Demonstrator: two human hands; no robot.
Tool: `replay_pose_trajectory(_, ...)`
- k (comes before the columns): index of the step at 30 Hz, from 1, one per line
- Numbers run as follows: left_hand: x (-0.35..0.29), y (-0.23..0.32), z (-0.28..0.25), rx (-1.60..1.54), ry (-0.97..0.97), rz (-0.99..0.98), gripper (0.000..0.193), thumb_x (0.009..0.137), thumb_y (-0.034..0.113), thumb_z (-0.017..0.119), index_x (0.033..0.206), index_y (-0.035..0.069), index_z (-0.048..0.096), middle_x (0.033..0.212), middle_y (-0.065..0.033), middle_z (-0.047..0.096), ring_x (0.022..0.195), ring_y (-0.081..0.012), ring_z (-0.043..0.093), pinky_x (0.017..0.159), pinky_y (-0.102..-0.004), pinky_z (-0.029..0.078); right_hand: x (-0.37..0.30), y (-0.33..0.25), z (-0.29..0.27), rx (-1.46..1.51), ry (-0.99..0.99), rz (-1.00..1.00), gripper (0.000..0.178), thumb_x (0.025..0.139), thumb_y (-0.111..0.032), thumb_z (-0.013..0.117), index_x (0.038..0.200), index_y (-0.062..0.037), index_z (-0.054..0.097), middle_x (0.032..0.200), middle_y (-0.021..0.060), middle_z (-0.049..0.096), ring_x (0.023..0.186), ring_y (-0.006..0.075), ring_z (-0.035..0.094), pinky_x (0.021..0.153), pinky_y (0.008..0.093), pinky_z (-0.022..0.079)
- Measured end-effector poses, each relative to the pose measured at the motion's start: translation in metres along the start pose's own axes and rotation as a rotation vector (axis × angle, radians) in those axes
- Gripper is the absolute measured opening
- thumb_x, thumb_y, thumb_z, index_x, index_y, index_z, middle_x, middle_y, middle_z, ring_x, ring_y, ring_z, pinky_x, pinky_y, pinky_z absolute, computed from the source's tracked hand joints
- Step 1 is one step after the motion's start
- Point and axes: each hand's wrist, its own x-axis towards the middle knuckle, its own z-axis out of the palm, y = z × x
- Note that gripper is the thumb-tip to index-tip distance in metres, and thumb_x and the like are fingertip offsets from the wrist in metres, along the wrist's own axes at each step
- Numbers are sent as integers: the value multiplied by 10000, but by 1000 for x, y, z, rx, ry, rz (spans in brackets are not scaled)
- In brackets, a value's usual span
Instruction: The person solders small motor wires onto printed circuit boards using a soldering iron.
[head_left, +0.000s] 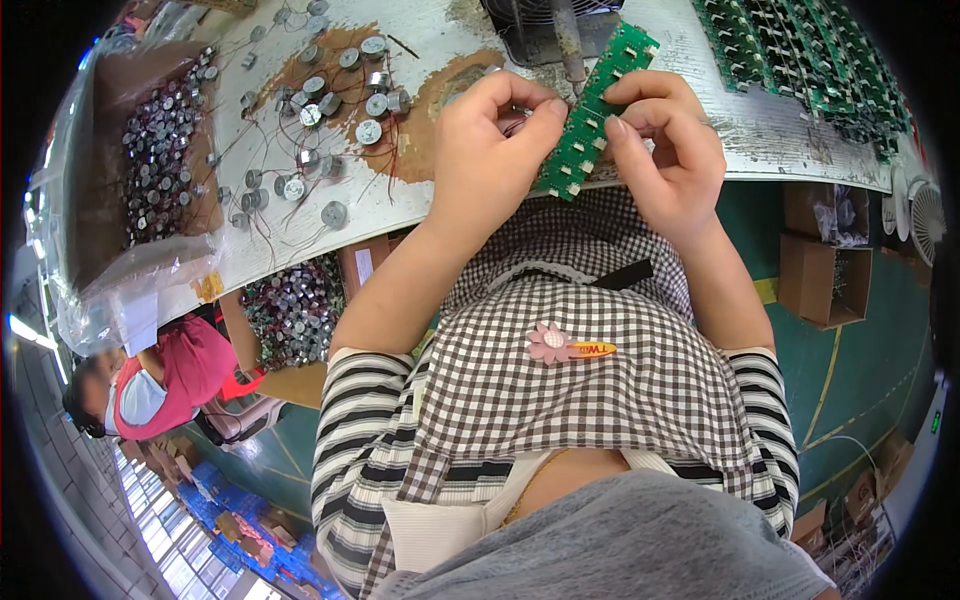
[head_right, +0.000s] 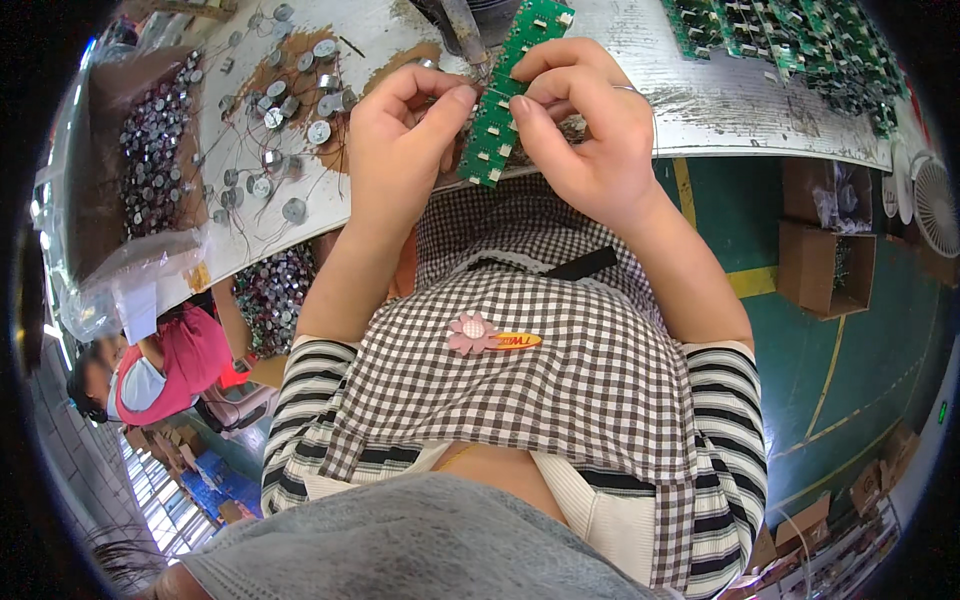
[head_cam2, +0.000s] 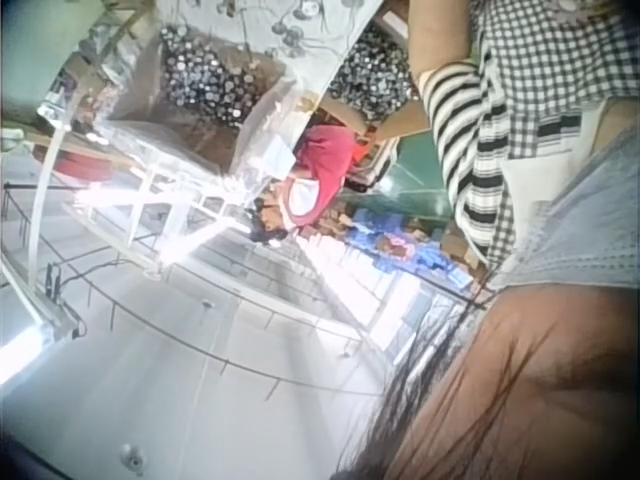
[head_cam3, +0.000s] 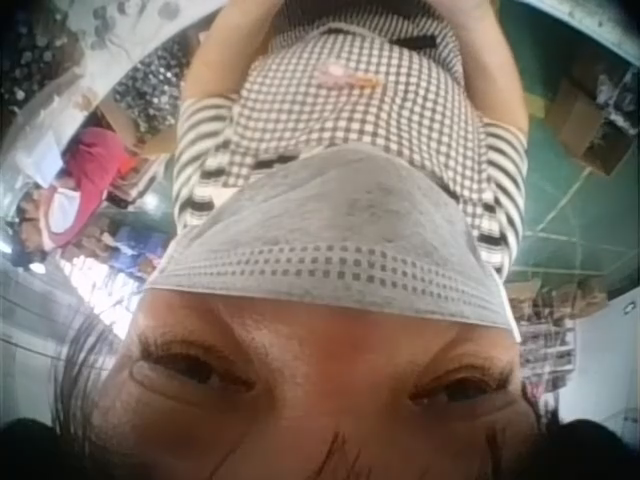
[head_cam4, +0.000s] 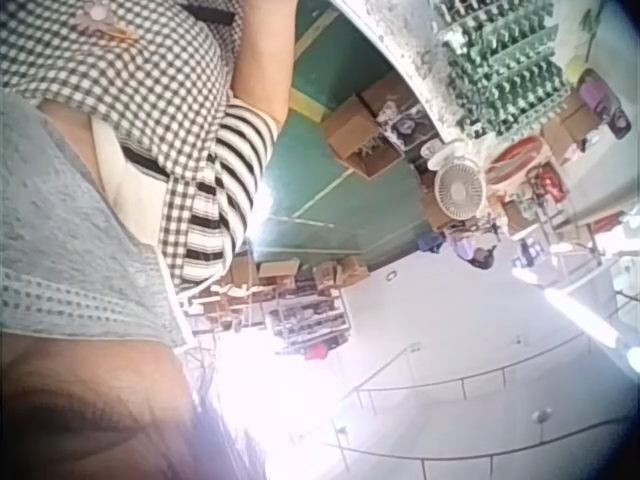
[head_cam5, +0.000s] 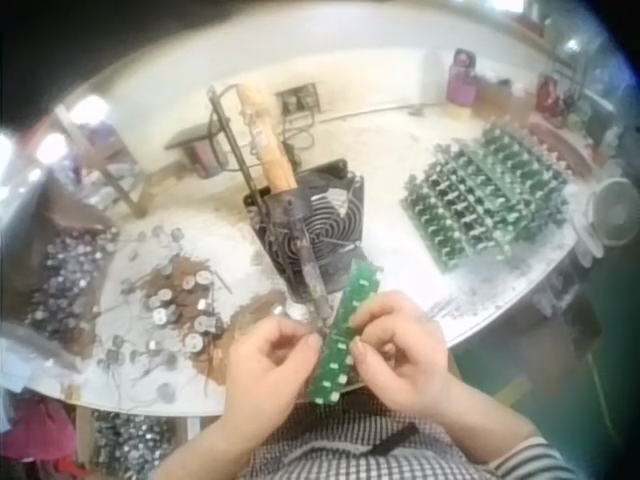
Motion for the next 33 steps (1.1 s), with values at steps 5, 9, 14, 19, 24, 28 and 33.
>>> replay_pose_trajectory(5, 1, -1, 3, -8, 36, 35, 100, 796, 67, 660, 799, -22, 616, 712, -6, 607, 628, -30, 520, 556, -195, 429, 2, 0, 0, -28, -4, -6, 76, 776, 47, 647, 798, 36, 576, 963, 147, 614, 633, 114, 609, 550, 210, 507)
replay_pose_trajectory(9, 3, -1, 4, -7, 42, 77, 96, 793, 64, 660, 786, -18, 612, 693, 8, 591, 608, -22, 493, 538, -190, 407, 8, -2, 1, -98, -9, -55, 85, 768, 47, 657, 793, 33, 577, 957, 141, 612, 640, 117, 605, 545, 212, 503)
replay_pose_trajectory(14, -5, -1, 6, 12, 60, 76, 86, 788, 59, 663, 773, -5, 608, 654, 26, 569, 567, -9, 450, 502, -185, 369, -1, -1, 1, -72, -4, -40, 90, 764, 46, 662, 781, 29, 576, 958, 147, 612, 644, 119, 602, 547, 207, 494)
replay_pose_trajectory(19, -7, -5, 4, 2, 43, 87, 80, 785, 57, 665, 777, -3, 614, 648, 27, 568, 553, -11, 444, 490, -187, 359, -7, -2, 1, -41, 1, -39, 91, 767, 43, 657, 785, 32, 568, 959, 159, 611, 641, 112, 603, 548, 203, 491)
replay_pose_trajectory(24, -8, -2, -2, 68, -58, 67, 88, 838, 74, 656, 865, -2, 620, 726, 20, 595, 605, -21, 511, 502, -164, 384, -8, -2, 3, -17, 0, -31, 88, 776, 44, 650, 795, 33, 565, 955, 162, 610, 637, 111, 603, 546, 205, 495)
replay_pose_trajectory(28, -5, 1, 3, 21, 3, 49, 86, 762, 63, 673, 772, -7, 625, 673, 17, 597, 561, -16, 466, 501, -188, 379, -5, -2, 6, -42, 28, -14, 84, 786, 45, 649, 797, 34, 567, 941, 148, 610, 632, 120, 606, 543, 208, 507)
replay_pose_trajectory(33, 0, 2, 2, 31, 15, 66, 96, 759, 70, 671, 762, -11, 619, 668, 13, 600, 568, -20, 475, 510, -191, 389, 4, -3, 6, -100, 21, -74, 89, 785, 45, 658, 799, 34, 570, 929, 136, 611, 626, 125, 605, 534, 212, 510)
